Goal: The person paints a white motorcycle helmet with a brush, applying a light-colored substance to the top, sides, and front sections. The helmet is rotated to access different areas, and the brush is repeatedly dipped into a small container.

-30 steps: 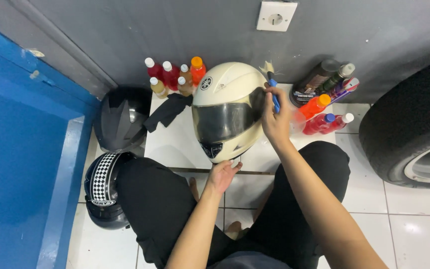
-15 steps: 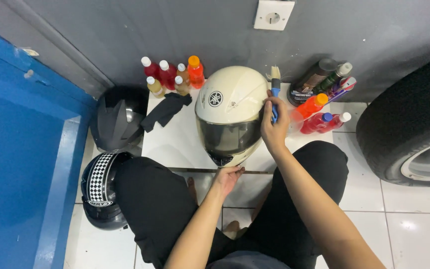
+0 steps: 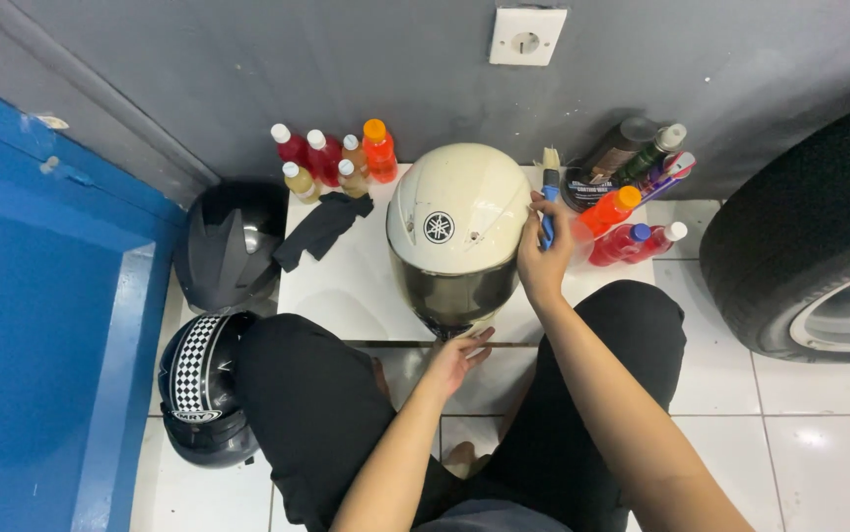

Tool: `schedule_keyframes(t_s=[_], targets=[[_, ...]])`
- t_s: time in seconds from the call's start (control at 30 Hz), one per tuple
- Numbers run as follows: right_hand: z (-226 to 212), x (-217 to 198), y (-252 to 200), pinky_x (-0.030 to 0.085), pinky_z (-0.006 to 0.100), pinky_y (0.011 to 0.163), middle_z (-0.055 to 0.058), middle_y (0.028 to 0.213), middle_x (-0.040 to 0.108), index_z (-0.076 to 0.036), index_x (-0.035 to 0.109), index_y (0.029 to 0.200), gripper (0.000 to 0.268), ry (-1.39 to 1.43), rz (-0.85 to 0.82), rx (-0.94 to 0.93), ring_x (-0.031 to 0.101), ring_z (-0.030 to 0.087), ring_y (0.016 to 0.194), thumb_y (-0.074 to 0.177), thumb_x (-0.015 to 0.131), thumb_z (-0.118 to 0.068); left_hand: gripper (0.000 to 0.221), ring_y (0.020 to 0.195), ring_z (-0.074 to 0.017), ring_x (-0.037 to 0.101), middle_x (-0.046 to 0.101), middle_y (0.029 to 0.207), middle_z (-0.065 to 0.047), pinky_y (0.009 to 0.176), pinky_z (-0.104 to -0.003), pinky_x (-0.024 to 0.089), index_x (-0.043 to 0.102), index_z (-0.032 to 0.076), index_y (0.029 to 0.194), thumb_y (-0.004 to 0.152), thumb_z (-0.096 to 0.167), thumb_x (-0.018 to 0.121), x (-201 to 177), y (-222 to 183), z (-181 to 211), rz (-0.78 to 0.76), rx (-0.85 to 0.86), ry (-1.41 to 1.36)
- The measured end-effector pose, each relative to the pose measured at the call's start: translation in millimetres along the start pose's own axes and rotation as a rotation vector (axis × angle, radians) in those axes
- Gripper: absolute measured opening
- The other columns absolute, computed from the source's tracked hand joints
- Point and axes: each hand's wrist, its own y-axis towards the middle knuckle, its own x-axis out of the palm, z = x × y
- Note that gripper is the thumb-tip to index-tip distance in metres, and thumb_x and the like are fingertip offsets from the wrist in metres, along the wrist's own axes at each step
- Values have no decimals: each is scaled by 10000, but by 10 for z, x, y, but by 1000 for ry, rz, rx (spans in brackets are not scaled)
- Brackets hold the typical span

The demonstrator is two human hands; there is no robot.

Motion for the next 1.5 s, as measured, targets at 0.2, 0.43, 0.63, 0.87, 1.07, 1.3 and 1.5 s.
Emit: schedule_keyframes(t_s=[0.2,0.43,0.63,0.87,1.07,1.3,1.5], targets=[[43,14,-6,555,379,926,135,1202,738,-136,641,1110,174,-27,1,-4,702,265,1128,1015,559,-15,348,1070,-202,735,719,1193,-31,767,-264,608,689,89,1224,880,83,636,-133,108,-59,96,-74,165],[57,50,-117,504,443,1026,162,1251,704,-124,604,1183,149,-17,-12,-21,659,306,1212,1096,483,-109,349,880,-220,776,774,1065,-40,625,-271,568,715,106,1112,777,30,655,-477,469,-247,208,-71,150],[104,60,-133,452,468,1088,167,1264,681,-109,559,1210,142,-18,-16,-26,627,309,1259,1122,451,-138,336,908,-178,766,768,1092,17,624,-225,536,704,157,1104,790,50,651,-443,463,-191,193,-135,99],[312,70,-96,449,484,1082,158,1249,685,-104,559,1246,168,-33,-16,-10,633,308,1227,1127,467,-179,336,861,-145,754,764,1083,44,552,-180,483,659,179,1092,786,65,584,-442,515,-109,105,-226,52],[167,49,-9,494,449,1040,115,1179,698,-121,574,1262,171,-68,-12,-91,653,283,1181,1130,480,-173,354,916,-224,759,752,1157,-40,493,-186,483,643,172,1178,845,111,539,-45,118,146,21,-270,176],[-335,-175,220,463,255,620,82,711,683,-46,721,1240,248,62,-131,-285,542,127,589,1114,540,-160,555,1147,-494,624,643,1251,-308,773,-598,565,484,75,1494,1025,353,590,414,-729,548,-333,-199,1043],[-915,-198,157,556,343,783,16,761,785,-154,777,1073,139,-153,-745,-426,700,255,732,980,689,-207,564,799,-337,764,732,984,-245,462,-259,528,476,99,1502,1015,357,592,478,-1310,2009,-229,253,960]])
